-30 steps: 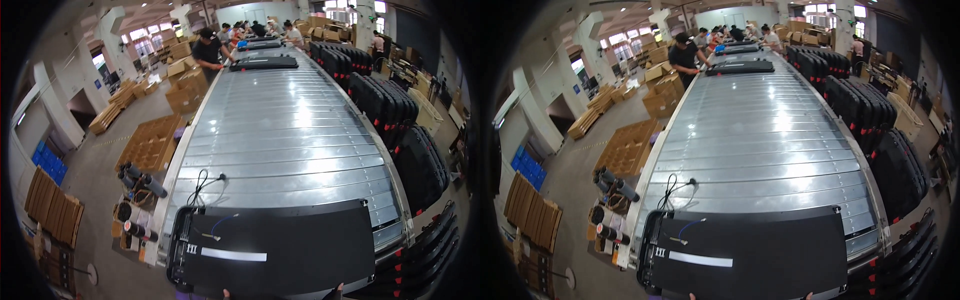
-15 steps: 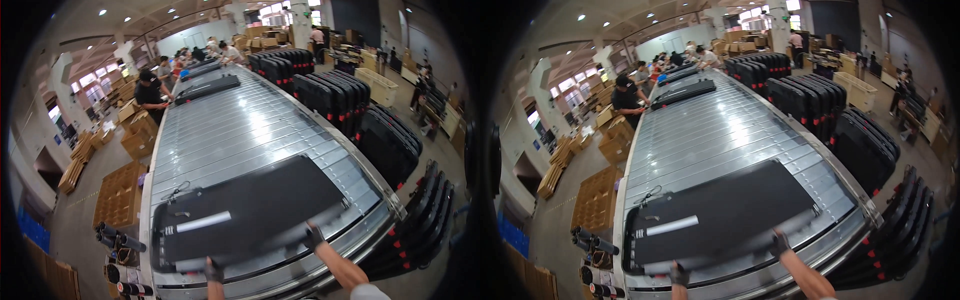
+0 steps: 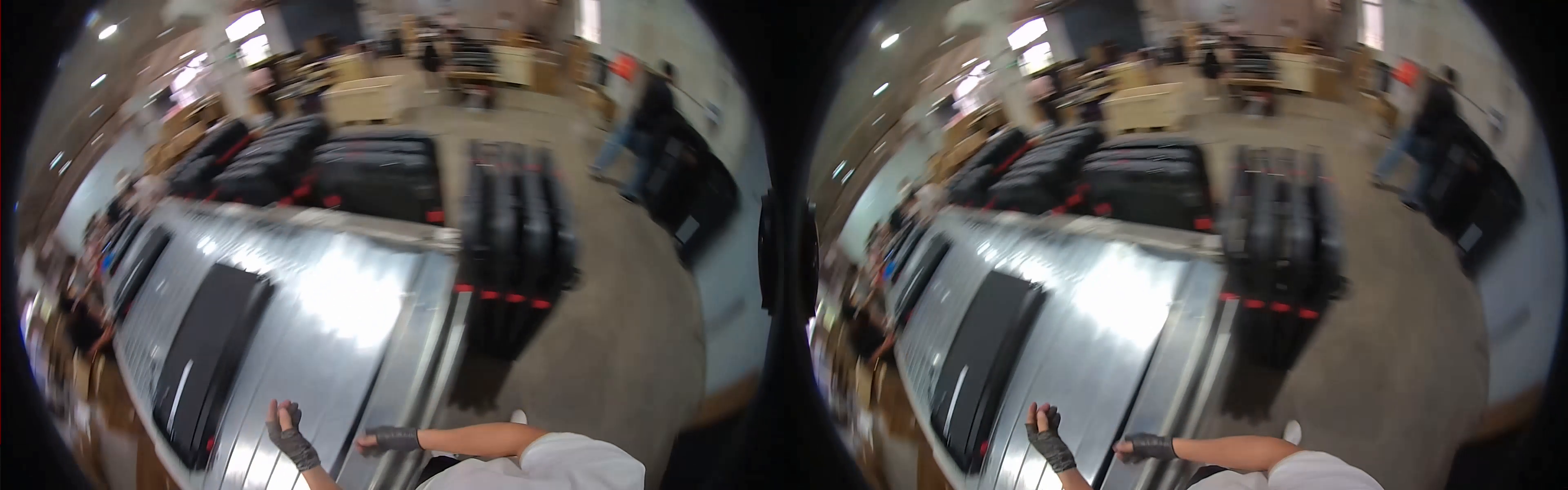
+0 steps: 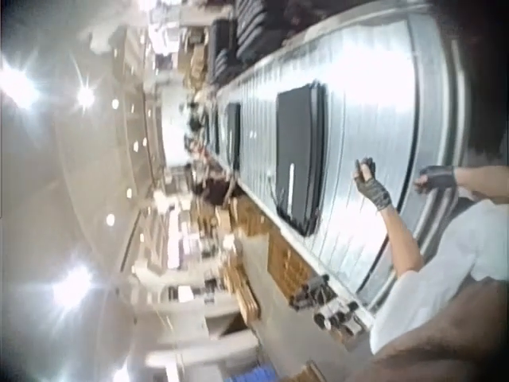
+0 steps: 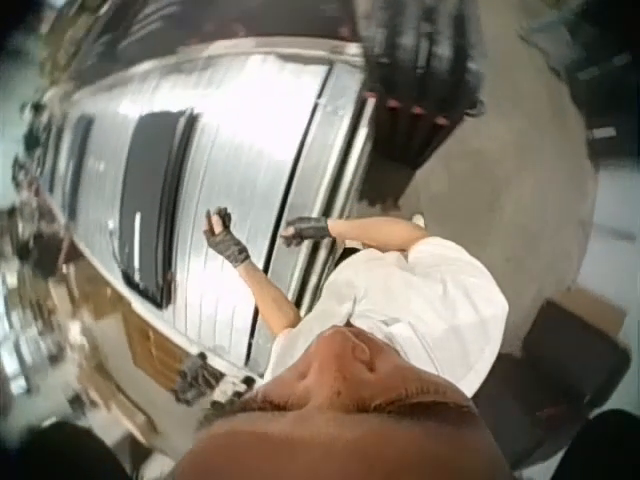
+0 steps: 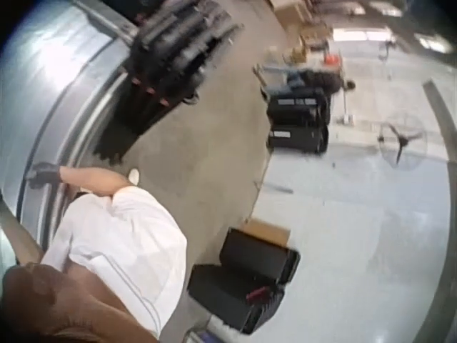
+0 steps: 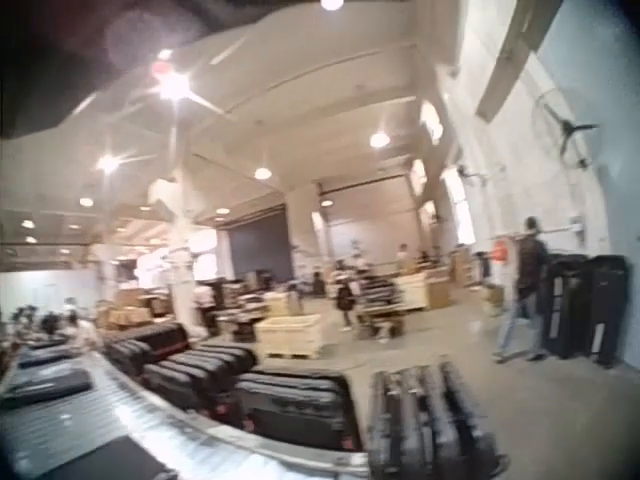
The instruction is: Counting and sorting small black components into a box at a factory workstation.
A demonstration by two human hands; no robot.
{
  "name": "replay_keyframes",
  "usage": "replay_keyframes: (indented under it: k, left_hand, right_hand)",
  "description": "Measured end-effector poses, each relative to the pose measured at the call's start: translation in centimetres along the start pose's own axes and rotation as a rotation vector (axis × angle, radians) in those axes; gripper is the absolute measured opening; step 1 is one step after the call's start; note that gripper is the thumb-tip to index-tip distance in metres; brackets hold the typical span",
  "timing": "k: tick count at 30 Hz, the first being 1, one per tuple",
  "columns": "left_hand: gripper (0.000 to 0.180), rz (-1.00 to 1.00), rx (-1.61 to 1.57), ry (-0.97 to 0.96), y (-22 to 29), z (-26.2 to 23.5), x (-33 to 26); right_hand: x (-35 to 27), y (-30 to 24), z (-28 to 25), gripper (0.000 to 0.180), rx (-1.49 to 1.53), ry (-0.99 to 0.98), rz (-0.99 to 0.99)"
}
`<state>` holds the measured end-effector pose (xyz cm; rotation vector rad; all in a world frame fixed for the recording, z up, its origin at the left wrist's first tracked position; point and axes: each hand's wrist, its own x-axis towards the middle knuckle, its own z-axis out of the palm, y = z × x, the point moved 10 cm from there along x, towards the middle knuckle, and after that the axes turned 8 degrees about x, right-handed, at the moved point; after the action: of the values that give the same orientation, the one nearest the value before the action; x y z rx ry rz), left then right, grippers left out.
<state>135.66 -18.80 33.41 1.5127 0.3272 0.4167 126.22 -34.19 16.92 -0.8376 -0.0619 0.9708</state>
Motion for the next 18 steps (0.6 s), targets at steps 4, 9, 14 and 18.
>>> replay_keyframes:
  k: [4,9,14,18]
  left_hand:
    - [0.027,0.181,0.155,-0.481,3.4,19.8,-8.9]
    - [0.022,0.551,0.121,-1.053,11.9,43.4,-27.6]
    - [0.025,1.016,0.284,-1.193,18.8,60.0,-37.3]
    - [0.038,1.363,0.523,-1.068,18.8,73.5,-37.8]
  right_hand:
    - [-17.2,6.3,-13.8,0.039,-0.062,0.401,-0.025]
    - [-47.8,18.8,-31.5,0.024,0.522,1.046,-0.407]
    - [-72.1,25.9,-35.3,0.009,0.508,1.486,-0.453]
    - [-82.3,30.3,-36.2,0.012,0.764,1.728,-0.607]
